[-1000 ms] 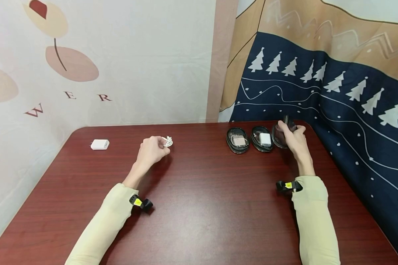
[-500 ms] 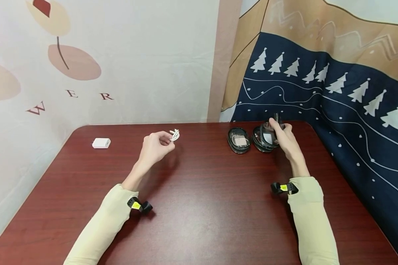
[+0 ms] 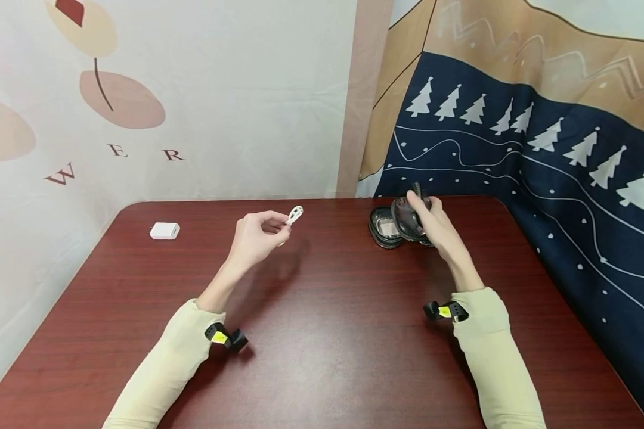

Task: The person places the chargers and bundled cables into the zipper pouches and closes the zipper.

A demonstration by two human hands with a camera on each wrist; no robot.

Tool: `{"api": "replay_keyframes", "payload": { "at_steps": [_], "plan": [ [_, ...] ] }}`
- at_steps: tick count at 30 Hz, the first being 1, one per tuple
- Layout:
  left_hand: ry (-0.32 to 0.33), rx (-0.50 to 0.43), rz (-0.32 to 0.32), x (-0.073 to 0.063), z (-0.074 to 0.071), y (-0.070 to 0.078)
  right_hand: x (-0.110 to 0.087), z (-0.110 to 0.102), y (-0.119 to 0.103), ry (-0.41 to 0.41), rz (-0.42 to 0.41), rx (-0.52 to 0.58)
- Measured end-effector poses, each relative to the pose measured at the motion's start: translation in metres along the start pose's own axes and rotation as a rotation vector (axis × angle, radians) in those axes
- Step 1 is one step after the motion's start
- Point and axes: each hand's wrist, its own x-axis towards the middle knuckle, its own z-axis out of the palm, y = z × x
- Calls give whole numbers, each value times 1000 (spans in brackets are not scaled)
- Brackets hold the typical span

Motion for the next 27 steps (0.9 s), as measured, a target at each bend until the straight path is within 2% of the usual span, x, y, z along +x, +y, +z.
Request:
{"api": "replay_keyframes", "payload": {
  "at_steps": [3,12,19,27],
  "plan": [
    [-8,-34,17,-1,2,2,-1,11,-5,-17,-31,23],
    [-19,-136,98,-6,8,11,-9,46,-18,-93,-36,34],
    [-65,-102,173,-12,15,20,-16,66,-21,-130,-51,61],
    [-68,-84,231,-20,22,26,-23,86,-25,-178,-69,22]
  ]
}}
